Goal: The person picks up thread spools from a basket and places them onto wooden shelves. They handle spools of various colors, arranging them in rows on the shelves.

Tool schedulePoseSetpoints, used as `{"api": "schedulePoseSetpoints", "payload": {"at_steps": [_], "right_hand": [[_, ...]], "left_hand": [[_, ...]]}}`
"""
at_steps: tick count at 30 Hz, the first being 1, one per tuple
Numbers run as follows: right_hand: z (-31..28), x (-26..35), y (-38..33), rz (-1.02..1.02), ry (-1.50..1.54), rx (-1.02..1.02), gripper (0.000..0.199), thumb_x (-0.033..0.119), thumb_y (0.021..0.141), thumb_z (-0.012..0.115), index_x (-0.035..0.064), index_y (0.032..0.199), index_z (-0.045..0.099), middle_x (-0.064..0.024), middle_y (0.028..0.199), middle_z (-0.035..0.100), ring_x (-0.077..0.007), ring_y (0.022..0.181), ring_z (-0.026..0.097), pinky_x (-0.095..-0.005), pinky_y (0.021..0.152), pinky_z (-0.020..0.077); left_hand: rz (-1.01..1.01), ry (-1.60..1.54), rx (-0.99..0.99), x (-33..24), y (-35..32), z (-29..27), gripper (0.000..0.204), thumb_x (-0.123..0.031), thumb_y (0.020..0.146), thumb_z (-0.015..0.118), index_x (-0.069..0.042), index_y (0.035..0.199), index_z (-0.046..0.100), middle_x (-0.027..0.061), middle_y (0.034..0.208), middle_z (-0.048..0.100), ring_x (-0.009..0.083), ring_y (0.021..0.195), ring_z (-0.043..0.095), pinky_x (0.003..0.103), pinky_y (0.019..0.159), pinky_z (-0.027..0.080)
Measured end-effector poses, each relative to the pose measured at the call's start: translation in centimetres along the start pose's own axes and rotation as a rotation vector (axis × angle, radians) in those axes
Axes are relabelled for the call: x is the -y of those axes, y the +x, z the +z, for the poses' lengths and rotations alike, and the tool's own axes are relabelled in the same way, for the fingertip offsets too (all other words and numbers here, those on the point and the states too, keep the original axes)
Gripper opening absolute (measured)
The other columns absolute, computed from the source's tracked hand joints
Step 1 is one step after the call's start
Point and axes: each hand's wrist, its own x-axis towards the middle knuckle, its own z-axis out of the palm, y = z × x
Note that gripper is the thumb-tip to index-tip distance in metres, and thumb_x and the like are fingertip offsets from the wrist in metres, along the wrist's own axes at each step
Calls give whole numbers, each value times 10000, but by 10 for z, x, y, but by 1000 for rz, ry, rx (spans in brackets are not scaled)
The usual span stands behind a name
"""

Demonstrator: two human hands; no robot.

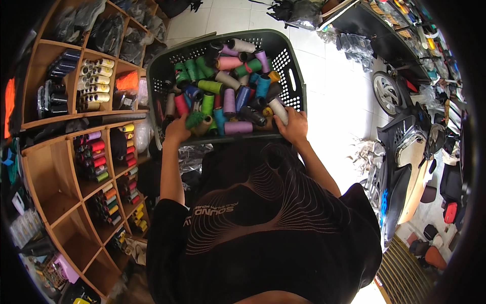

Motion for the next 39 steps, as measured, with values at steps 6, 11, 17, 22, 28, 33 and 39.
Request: {"api": "schedulePoseSetpoints", "payload": {"at_steps": [6, 11, 17, 22, 28, 33, 39], "right_hand": [[0, -1, 0, -30, 14, -36, 470, 435, 823, 708, 44, 1075, 638, -143, 862, 676, -346, 782, 618, -424, 792, 468], [0, -1, 1, -24, 16, -31, 466, 435, 818, 711, 45, 1063, 643, -140, 861, 678, -345, 776, 611, -423, 796, 468], [2, -2, 1, -10, 2, -31, 472, 439, 817, 708, 47, 1072, 645, -135, 872, 683, -347, 783, 610, -426, 790, 473], [3, -2, 1, -14, 13, -34, 466, 430, 814, 711, 49, 1075, 645, -136, 871, 682, -351, 790, 608, -432, 785, 476], [3, -2, 0, -21, 20, -57, 449, 413, 809, 719, 44, 1057, 652, -132, 866, 680, -349, 777, 602, -429, 769, 479], [2, -2, 0, -40, 29, -81, 440, 401, 803, 727, 37, 1041, 657, -128, 864, 681, -349, 767, 597, -427, 753, 478], [0, 2, 1, -51, 29, -92, 434, 389, 799, 733, 30, 1029, 655, -134, 847, 675, -349, 736, 598, -426, 753, 473]], "left_hand": [[3, 35, 5, -19, -13, -17, 654, -146, 723, 677, -174, 1347, 485, 176, 1155, 639, 392, 1040, 644, 490, 881, 512], [-65, 103, -24, -18, -11, -10, 618, -144, 718, 708, -177, 1304, 519, 139, 1205, 621, 361, 1160, 577, 511, 948, 457], [-28, 157, -169, -30, -19, -26, 602, -105, 699, 748, -155, 1262, 541, 93, 1225, 602, 346, 1212, 523, 548, 974, 410], [61, 72, -299, -23, -15, -20, 579, -77, 697, 743, -136, 1241, 553, 96, 1216, 593, 354, 1173, 537, 552, 957, 411], [242, -237, -328, -37, -2, -13, 583, -122, 731, 748, -87, 1272, 535, 156, 1219, 605, 373, 1164, 555, 461, 970, 449], [172, -341, -263, -68, 12, -10, 626, -216, 796, 761, -7, 1322, 492, 231, 1253, 590, 372, 1227, 537, 431, 1019, 431], [268, -747, -320, -71, 45, 38, 780, -275, 826, 754, 32, 1413, 342, 298, 1376, 460, 416, 1284, 469, 431, 1053, 400]]}}
